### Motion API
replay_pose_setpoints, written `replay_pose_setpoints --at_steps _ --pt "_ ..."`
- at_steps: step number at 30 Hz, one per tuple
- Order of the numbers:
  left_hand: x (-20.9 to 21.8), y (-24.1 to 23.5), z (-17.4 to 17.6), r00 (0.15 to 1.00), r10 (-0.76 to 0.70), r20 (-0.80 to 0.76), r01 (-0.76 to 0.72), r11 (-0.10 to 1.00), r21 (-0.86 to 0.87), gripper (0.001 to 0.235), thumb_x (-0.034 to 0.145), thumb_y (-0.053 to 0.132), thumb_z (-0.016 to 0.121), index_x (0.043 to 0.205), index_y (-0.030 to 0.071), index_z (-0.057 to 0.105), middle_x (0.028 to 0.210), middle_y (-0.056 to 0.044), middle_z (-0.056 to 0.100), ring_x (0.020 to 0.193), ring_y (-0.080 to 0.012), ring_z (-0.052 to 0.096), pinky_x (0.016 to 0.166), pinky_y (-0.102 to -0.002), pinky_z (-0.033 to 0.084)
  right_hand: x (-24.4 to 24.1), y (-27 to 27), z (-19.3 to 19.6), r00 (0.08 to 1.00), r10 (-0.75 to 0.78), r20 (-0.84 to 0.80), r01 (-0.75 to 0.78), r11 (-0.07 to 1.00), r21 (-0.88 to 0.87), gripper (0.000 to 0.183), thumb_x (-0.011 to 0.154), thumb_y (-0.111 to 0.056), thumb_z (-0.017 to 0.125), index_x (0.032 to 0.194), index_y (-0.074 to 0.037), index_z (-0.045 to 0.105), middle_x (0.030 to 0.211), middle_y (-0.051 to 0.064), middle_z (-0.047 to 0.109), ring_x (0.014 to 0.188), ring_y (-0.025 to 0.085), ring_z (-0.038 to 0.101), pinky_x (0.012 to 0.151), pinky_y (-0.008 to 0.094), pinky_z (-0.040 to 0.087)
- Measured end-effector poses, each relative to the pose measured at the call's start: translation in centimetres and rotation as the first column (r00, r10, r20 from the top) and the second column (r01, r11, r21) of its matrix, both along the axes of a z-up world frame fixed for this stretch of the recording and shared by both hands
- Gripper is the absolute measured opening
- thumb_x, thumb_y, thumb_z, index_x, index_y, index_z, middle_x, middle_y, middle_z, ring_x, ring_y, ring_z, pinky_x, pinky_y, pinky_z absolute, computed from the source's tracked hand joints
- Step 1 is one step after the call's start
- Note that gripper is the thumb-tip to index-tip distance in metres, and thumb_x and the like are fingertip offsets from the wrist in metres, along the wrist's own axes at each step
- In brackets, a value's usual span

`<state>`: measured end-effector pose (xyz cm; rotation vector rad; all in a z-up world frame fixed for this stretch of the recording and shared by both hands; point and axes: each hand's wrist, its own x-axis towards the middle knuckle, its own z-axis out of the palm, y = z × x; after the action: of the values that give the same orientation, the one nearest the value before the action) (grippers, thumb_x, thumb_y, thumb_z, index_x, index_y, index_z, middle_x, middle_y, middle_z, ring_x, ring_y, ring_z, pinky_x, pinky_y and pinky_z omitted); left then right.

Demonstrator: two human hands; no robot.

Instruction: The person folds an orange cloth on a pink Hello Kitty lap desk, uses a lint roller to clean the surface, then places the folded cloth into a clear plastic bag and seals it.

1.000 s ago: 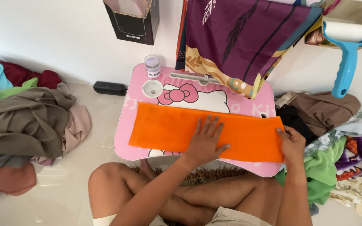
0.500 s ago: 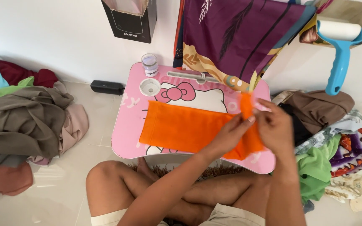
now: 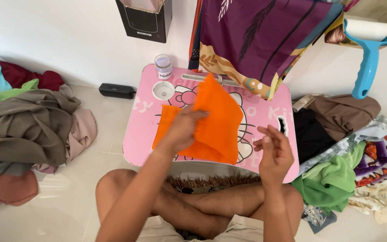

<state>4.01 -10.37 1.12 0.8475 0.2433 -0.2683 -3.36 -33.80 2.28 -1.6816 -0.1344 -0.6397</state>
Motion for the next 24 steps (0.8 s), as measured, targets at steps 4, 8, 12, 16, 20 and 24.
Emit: replay_pose_setpoints --at_steps 4,8,12,16,20,24 --pt "-0.9 6.9 -0.8 0.992 0.087 -0.092 -0.077 0.992 0.101 0.05 0.088 0.0 0.069 0.136 -0.008 0.057 0.112 -0.027 0.07 0.101 -0.0411 0.072 0.082 -0.056 0.06 -1.5 -1.0 -5.6 0.996 -0.039 -0.08 0.028 0.99 -0.14 0.031 0.1 0.004 0.06 0.131 0.005 0.061 0.114 0.021 0.071 0.087 0.024 0.066 0.071 0.033 0.057" --pt "-2.0 9.7 -2.7 0.977 0.046 -0.207 0.001 0.975 0.223 0.057 0.094 0.007 0.066 0.148 -0.002 0.05 0.122 -0.027 0.069 0.109 -0.0427 0.071 0.086 -0.059 0.06 -2.4 0.3 -8.1 0.975 -0.041 -0.217 -0.022 0.961 -0.277 0.059 0.084 -0.008 0.083 0.138 -0.003 0.061 0.126 0.015 0.068 0.114 0.027 0.059 0.095 0.037 0.051" --pt "-2.4 9.4 -3.1 0.986 0.061 -0.158 -0.004 0.94 0.342 0.059 0.095 0.006 0.065 0.15 -0.004 0.047 0.125 -0.029 0.067 0.111 -0.0427 0.07 0.085 -0.054 0.062 -2.6 2.6 -6.2 0.964 0.036 -0.263 -0.172 0.839 -0.516 0.076 0.082 -0.026 0.086 0.149 -0.009 0.053 0.149 0.019 0.051 0.139 0.043 0.044 0.112 0.065 0.036" --pt "-2.5 8.9 -1.5 0.983 0.119 -0.138 -0.061 0.928 0.367 0.056 0.096 0.005 0.061 0.15 -0.005 0.047 0.127 -0.029 0.066 0.113 -0.0417 0.069 0.087 -0.052 0.062 -2.3 4.2 -7.9 0.98 0.008 -0.2 -0.135 0.767 -0.627 0.073 0.087 -0.031 0.082 0.148 -0.005 0.05 0.156 0.02 0.043 0.14 0.048 0.039 0.113 0.07 0.03" --pt "-3.1 7.8 2.5 0.984 0.111 -0.136 -0.059 0.938 0.34 0.057 0.099 0.005 0.057 0.153 -0.005 0.042 0.134 -0.029 0.062 0.121 -0.0433 0.065 0.095 -0.057 0.058 -2.5 5.3 -7.8 0.991 -0.026 -0.134 -0.067 0.763 -0.643 0.07 0.089 -0.028 0.08 0.148 -0.005 0.049 0.154 0.021 0.042 0.137 0.048 0.041 0.113 0.069 0.029" --pt "-3.1 5.9 6.3 0.992 0.124 -0.036 -0.106 0.94 0.325 0.061 0.097 0.005 0.055 0.153 -0.008 0.038 0.137 -0.031 0.06 0.126 -0.0439 0.062 0.097 -0.056 0.058 -2.6 6.4 -8.9 0.997 -0.073 0.033 0.077 0.779 -0.622 0.075 0.09 -0.033 0.078 0.152 -0.009 0.043 0.157 0.017 0.035 0.143 0.043 0.034 0.116 0.064 0.026"
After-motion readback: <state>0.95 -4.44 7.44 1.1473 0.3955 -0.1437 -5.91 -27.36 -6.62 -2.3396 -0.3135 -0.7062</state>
